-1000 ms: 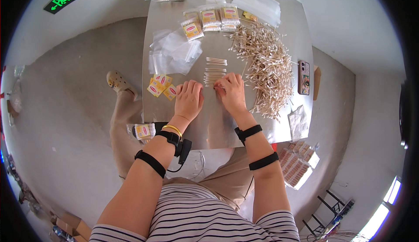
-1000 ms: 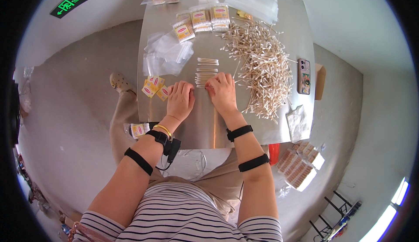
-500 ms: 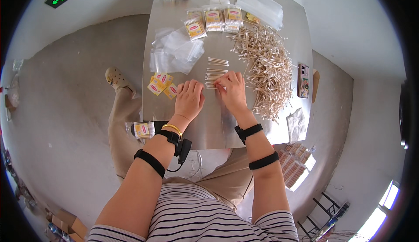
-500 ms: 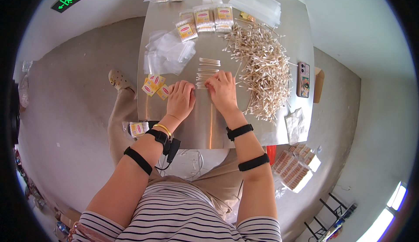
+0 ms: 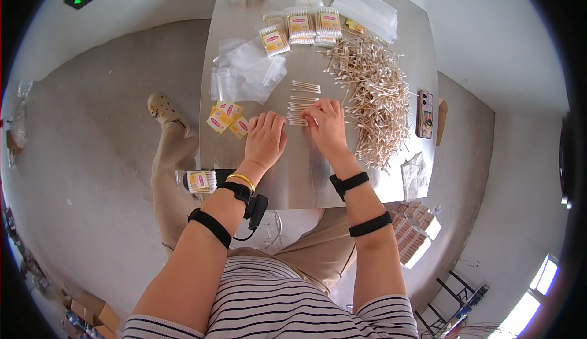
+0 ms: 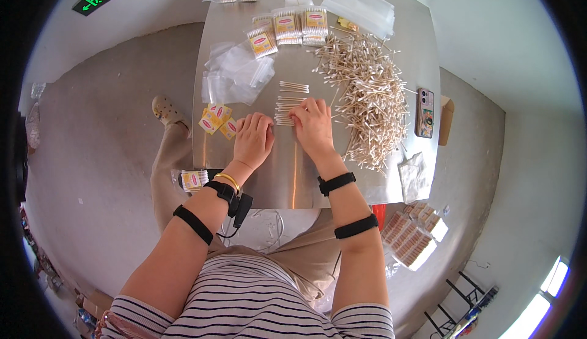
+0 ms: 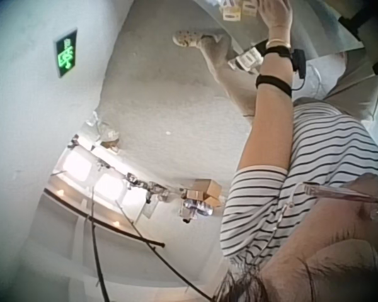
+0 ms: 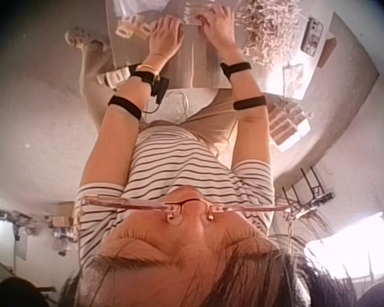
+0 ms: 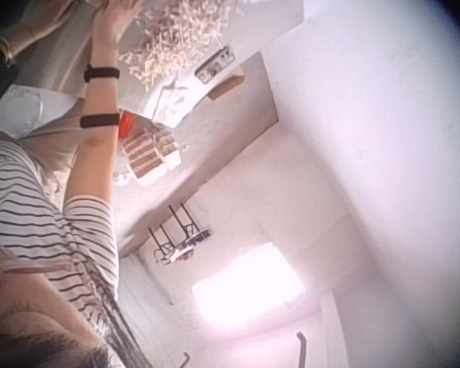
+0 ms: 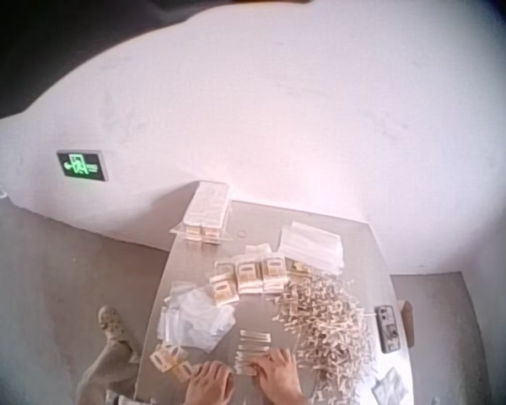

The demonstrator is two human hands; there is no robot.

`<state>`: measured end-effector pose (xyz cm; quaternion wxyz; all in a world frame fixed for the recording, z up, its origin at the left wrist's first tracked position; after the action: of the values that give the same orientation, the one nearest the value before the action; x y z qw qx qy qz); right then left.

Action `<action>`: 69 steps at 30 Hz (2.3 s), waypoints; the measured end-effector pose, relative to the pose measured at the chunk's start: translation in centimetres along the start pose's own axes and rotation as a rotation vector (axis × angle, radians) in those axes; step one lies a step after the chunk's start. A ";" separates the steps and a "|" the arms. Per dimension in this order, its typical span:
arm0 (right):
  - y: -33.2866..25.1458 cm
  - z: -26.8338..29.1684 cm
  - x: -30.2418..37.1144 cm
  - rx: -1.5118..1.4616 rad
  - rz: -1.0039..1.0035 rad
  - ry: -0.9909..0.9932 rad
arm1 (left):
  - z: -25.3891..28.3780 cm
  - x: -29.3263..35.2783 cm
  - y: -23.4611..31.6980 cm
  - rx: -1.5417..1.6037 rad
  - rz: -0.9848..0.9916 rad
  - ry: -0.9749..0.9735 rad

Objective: Sort and package cotton swabs into small plastic bags.

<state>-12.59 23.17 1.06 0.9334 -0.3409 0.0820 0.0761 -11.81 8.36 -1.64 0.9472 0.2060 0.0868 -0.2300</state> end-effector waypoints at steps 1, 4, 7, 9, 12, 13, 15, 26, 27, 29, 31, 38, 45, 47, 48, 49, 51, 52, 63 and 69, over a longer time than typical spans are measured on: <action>0.0 0.0 0.0 0.000 0.000 0.000 | 0.0 0.0 0.0 -0.001 0.003 -0.004; 0.1 0.2 -0.1 0.003 -0.004 0.027 | -0.1 0.0 0.0 -0.001 0.002 -0.004; 0.2 0.3 -0.4 0.010 0.007 0.038 | -0.1 0.0 -0.1 -0.003 0.003 -0.006; 0.3 0.3 -0.5 0.023 0.000 0.038 | -0.1 0.0 0.0 -0.005 0.003 -0.011; 0.4 0.1 -0.5 0.043 0.001 0.023 | -0.1 -0.1 0.0 -0.006 0.002 -0.012; 0.3 0.1 -0.5 0.042 0.001 0.022 | -0.1 -0.1 0.0 -0.005 0.001 -0.010; -0.1 0.1 -0.5 0.014 0.026 0.016 | -0.1 -0.1 0.0 -0.008 0.002 -0.011; 0.7 0.3 -1.0 0.036 0.007 0.036 | 0.2 -0.1 0.2 0.023 -0.002 0.014; 0.7 0.3 -1.0 0.034 0.011 0.033 | 0.0 -0.1 0.1 0.006 -0.003 0.002; 0.7 0.2 -0.9 0.037 0.009 0.027 | -0.2 0.0 0.0 -0.012 -0.004 -0.010; 0.6 0.2 -0.8 0.041 0.007 0.021 | -0.2 0.0 0.0 -0.016 -0.003 -0.010; 0.8 0.0 -0.4 0.008 -0.041 0.019 | 0.2 -0.2 0.2 0.016 -0.002 0.011; 0.9 0.0 0.2 -0.054 -0.081 0.027 | 0.2 0.0 0.6 -0.038 -0.034 -0.054; 0.9 -0.2 0.3 -0.072 -0.092 0.021 | -0.1 0.0 0.5 -0.081 -0.036 -0.099; 0.9 -0.2 0.4 -0.088 -0.104 0.016 | -0.2 0.0 0.5 -0.091 -0.039 -0.102; 1.0 -0.2 0.4 -0.088 -0.105 0.016 | -0.3 0.0 0.5 -0.101 -0.041 -0.105; 1.3 0.4 0.1 -0.086 -0.095 0.073 | -0.3 0.0 0.5 -0.106 -0.044 -0.115; 1.4 0.5 -0.1 -0.086 -0.096 0.073 | -0.3 0.0 0.6 -0.111 -0.047 -0.123; 1.6 0.0 -1.5 0.024 -0.052 0.037 | -0.1 0.0 0.6 -0.082 -0.040 -0.109; 1.6 0.1 -1.8 0.014 -0.066 0.094 | -0.2 0.0 0.6 -0.110 -0.049 -0.120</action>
<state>-14.66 24.34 0.53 0.9328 -0.3402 0.1150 0.0286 -11.50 8.94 -1.65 0.9546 0.1375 0.0474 -0.2601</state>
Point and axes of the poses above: each hand's wrist, its own x-axis away from the middle knuckle, its own z-axis out of the back of the hand, y = z × x, the point moved 8 cm from there along -x, towards the middle knuckle, and after that the axes turned 11 degrees about -x, right-handed, at the moved point
